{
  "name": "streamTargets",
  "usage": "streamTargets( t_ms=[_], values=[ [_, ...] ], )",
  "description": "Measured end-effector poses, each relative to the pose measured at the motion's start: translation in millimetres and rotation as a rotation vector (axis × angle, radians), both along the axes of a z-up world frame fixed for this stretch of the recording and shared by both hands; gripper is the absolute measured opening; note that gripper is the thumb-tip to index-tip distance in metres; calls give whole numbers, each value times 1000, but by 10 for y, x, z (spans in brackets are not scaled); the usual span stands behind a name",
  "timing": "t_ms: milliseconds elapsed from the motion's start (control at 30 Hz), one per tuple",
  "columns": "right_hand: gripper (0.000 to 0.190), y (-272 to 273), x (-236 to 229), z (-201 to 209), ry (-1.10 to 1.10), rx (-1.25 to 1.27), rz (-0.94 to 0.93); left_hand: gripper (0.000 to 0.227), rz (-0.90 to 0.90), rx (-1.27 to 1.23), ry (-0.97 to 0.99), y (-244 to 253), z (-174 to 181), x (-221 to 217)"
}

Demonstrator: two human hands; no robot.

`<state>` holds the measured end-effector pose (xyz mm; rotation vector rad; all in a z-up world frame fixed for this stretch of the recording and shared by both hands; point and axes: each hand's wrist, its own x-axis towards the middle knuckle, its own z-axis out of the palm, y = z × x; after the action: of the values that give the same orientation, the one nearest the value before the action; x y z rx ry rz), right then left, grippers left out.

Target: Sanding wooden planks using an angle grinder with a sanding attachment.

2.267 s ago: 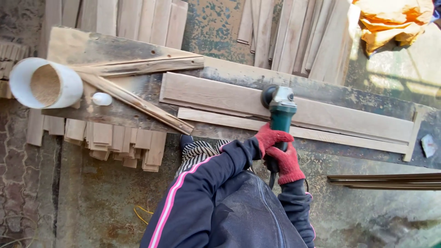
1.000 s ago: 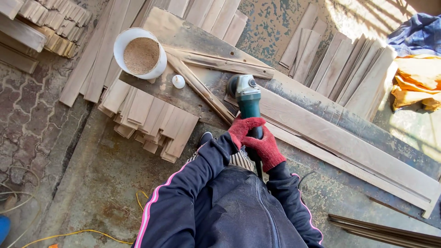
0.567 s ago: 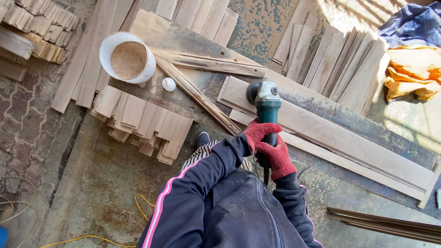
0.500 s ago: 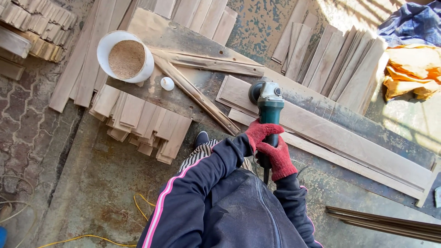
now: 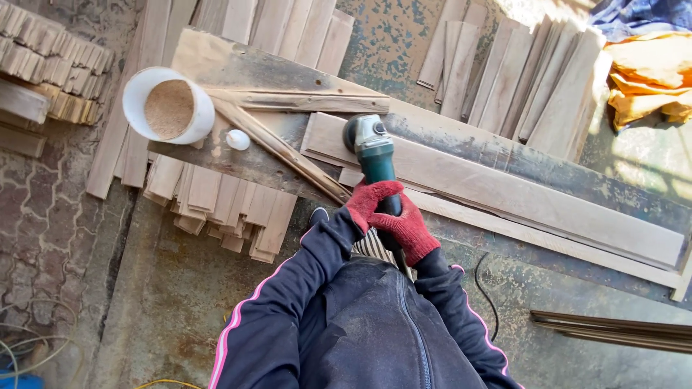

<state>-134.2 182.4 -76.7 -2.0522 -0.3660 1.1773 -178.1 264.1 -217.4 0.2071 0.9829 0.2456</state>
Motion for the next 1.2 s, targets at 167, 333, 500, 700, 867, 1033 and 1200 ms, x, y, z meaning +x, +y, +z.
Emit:
streamTargets(
  t_ms=[167, 333, 500, 700, 867, 1033, 1200],
  values=[
    [54, -644, 417, -240, 57, 84, -259, 57, -84, -21, -75, -523, 127, 604],
    [46, -1203, 604, -244, 108, 105, -504, 60, -236, 38, -113, -1162, -23, 1142],
    [55, -1288, 557, -85, -60, -12, -552, 66, -307, 55, -99, -1333, 59, 1305],
    [51, -1026, 415, -130, 26, 94, -477, 69, -212, 12, -35, -976, 107, 963],
    [54, -840, 314, -521, 67, 94, -375, 67, -95, -8, -24, -604, 12, 544],
    [55, -361, -20, -405, 102, 67, -236, 63, -19, -9, -18, -216, -74, -46],
    [67, 90, -383, 50, -10, -25, 32, 61, 27, -38, -9, 165, 253, -334]
  ],
)
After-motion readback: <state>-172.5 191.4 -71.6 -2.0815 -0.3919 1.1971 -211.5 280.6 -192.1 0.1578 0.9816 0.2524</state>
